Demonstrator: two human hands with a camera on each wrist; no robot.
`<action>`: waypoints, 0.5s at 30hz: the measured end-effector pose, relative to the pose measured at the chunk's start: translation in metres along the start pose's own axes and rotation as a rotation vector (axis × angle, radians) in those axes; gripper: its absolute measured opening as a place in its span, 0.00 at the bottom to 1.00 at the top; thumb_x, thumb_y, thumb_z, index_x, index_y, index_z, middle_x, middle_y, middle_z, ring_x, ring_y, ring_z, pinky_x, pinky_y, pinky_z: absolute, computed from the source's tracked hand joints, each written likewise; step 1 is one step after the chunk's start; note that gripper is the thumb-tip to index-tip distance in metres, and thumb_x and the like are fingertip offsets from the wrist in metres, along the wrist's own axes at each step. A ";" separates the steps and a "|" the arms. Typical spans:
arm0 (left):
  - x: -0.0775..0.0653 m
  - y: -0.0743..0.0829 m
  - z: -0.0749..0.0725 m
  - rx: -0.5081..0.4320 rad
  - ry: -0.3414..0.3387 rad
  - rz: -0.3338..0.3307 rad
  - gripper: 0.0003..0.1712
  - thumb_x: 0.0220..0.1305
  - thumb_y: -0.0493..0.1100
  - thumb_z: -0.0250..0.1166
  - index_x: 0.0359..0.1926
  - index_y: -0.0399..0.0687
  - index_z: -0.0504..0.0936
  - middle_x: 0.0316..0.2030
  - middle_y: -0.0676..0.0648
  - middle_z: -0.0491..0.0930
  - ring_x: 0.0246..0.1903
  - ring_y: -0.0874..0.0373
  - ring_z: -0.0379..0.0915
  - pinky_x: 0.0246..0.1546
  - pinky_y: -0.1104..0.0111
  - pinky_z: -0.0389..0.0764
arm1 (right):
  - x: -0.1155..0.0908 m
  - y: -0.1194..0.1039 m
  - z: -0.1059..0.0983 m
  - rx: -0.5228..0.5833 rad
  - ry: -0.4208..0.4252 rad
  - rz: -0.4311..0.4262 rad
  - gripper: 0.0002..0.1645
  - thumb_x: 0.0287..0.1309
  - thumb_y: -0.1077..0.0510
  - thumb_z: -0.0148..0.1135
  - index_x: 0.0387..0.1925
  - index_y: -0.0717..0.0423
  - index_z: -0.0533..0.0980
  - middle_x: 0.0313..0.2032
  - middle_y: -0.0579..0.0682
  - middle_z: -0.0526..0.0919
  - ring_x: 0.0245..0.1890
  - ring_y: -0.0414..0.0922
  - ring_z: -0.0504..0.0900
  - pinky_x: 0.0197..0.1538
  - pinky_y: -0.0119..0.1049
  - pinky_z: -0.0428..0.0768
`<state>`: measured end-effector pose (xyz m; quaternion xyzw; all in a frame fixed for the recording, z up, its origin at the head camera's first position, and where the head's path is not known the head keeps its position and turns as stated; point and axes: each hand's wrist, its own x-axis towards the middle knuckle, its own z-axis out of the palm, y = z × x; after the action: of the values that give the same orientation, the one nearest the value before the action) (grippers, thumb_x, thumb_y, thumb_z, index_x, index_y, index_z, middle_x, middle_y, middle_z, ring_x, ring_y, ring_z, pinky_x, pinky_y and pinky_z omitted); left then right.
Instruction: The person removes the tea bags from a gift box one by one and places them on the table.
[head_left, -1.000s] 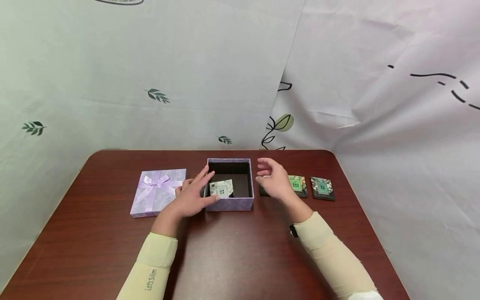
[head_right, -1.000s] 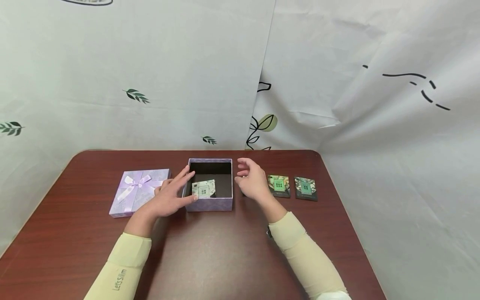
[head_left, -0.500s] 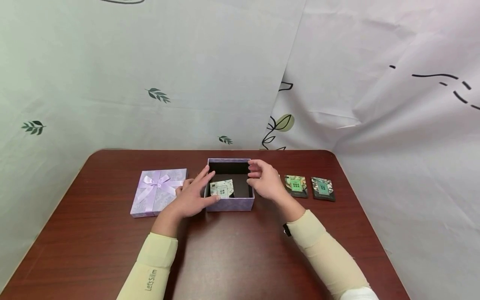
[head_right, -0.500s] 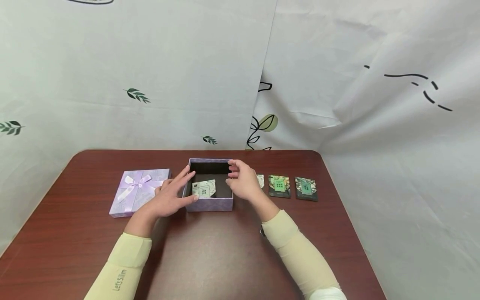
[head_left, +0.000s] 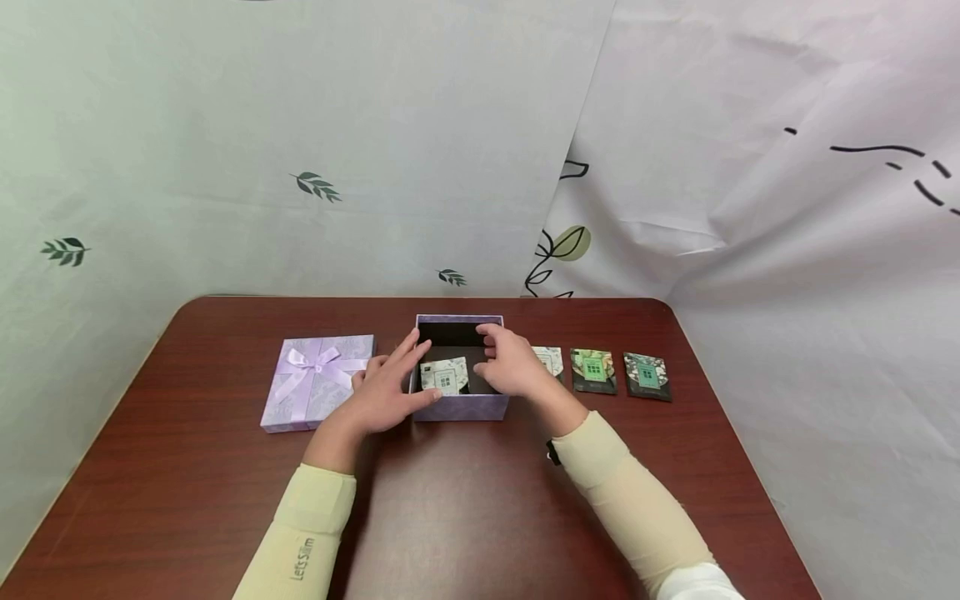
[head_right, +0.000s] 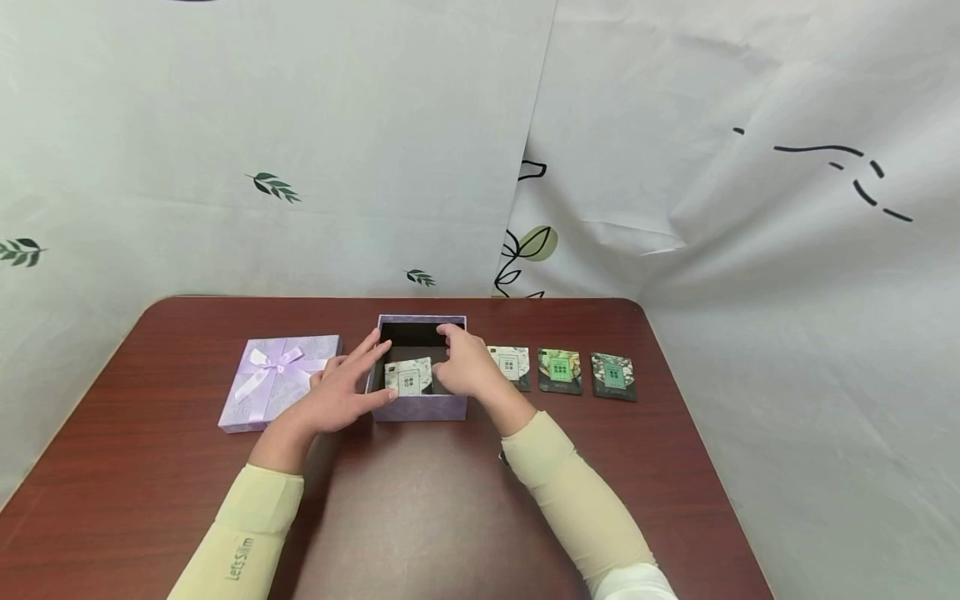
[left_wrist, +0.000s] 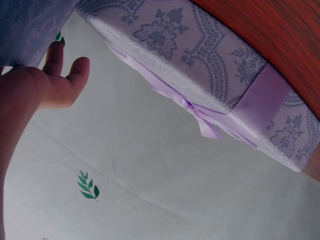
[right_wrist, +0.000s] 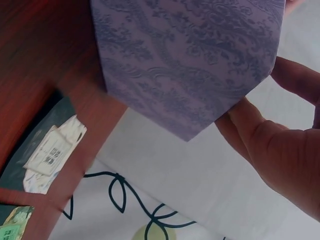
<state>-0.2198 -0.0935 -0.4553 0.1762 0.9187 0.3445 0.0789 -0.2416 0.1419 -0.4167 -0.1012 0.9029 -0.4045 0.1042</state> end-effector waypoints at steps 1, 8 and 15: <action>0.000 0.000 0.000 0.002 0.000 0.002 0.47 0.63 0.60 0.67 0.78 0.56 0.58 0.79 0.53 0.42 0.66 0.29 0.49 0.54 0.32 0.45 | 0.001 -0.002 0.001 -0.028 -0.017 0.007 0.37 0.60 0.65 0.66 0.71 0.61 0.65 0.61 0.63 0.75 0.59 0.56 0.77 0.56 0.48 0.76; -0.001 0.000 -0.001 -0.010 -0.016 -0.014 0.48 0.64 0.60 0.66 0.78 0.55 0.57 0.79 0.54 0.41 0.66 0.29 0.48 0.54 0.31 0.43 | 0.014 -0.010 0.016 -0.207 -0.128 0.071 0.39 0.63 0.61 0.65 0.73 0.62 0.62 0.68 0.58 0.69 0.64 0.53 0.71 0.57 0.48 0.73; -0.001 0.001 -0.001 -0.022 -0.031 -0.027 0.47 0.65 0.59 0.66 0.79 0.56 0.56 0.79 0.56 0.39 0.67 0.32 0.46 0.55 0.33 0.43 | 0.020 -0.016 0.024 -0.290 -0.164 0.127 0.42 0.61 0.60 0.67 0.73 0.65 0.61 0.67 0.59 0.70 0.53 0.52 0.77 0.47 0.45 0.76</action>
<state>-0.2192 -0.0933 -0.4538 0.1685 0.9158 0.3506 0.0997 -0.2529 0.1088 -0.4229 -0.0905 0.9449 -0.2528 0.1875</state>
